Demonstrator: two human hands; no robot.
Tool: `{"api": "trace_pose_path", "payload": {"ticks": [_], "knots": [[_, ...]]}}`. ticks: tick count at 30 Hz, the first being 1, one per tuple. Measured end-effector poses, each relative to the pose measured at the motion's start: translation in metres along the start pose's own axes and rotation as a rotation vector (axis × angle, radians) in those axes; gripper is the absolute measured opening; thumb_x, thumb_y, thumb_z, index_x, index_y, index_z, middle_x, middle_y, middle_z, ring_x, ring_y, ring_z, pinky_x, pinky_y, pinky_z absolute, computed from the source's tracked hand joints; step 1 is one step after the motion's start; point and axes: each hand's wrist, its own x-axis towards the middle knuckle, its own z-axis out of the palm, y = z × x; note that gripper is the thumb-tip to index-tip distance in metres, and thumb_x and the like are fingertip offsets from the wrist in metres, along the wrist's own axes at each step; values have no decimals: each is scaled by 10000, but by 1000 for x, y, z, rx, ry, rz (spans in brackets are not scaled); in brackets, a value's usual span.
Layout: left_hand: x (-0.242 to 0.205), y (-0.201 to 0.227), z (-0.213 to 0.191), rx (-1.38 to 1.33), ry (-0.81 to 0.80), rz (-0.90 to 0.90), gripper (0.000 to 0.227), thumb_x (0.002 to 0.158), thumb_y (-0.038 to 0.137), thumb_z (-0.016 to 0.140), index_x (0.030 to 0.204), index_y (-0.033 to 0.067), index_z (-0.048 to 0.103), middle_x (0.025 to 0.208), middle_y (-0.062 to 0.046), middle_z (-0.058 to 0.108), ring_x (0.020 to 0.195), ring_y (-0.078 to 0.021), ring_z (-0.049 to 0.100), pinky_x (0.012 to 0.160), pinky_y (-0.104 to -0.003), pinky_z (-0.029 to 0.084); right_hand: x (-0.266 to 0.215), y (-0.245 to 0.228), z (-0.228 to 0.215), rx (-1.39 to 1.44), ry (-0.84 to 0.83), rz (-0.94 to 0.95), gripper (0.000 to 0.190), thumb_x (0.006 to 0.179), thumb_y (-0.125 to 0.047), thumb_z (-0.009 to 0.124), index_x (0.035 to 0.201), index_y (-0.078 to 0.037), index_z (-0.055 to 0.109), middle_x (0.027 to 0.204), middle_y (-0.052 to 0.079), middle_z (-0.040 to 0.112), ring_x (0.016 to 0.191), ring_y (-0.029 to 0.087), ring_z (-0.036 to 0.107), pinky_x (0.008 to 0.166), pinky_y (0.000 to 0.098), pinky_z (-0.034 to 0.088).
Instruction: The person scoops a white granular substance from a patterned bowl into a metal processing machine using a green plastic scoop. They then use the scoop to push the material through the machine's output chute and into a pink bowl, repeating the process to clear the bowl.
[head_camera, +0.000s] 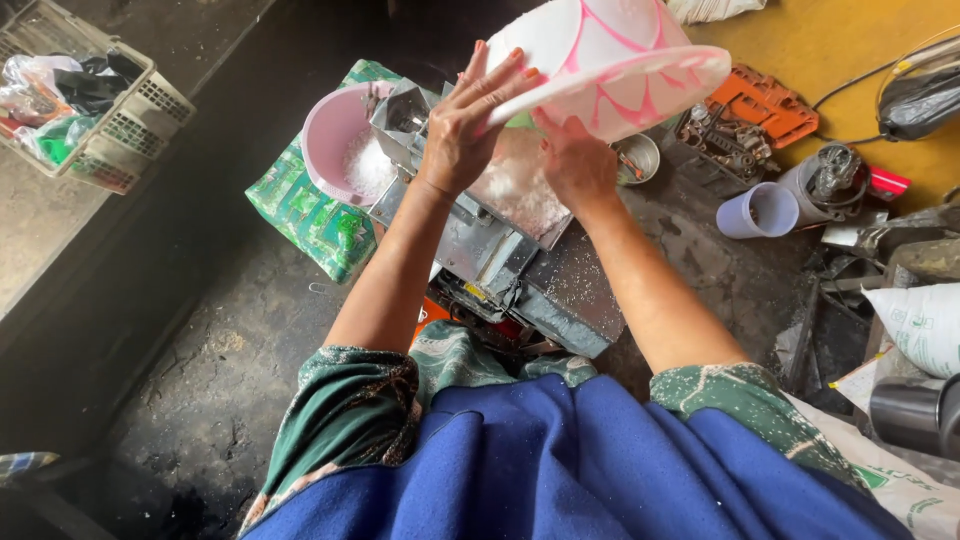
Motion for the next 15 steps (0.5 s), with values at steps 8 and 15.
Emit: {"api": "trace_pose_path", "payload": {"ticks": [8,15], "knots": [[-25,3,-5,200,-182,58,412,1152,157,360,1520,323,444,1560,27,468,1505,-385,347,1216,-665,365,-13,18,-22,-31,-8,270,460,1130,-295,426,832,-16,637,785,169,694,711,391,686,596,524,531],[-16,12,-7,167,-209,175,434,1154,219,242,1504,253,498,1548,-27,482,1493,-424,313,1215,-616,366,-15,33,-10,117,-62,322,318,978,-174,423,1210,-98,628,1135,196,683,1016,466,624,817,580,499]]}}
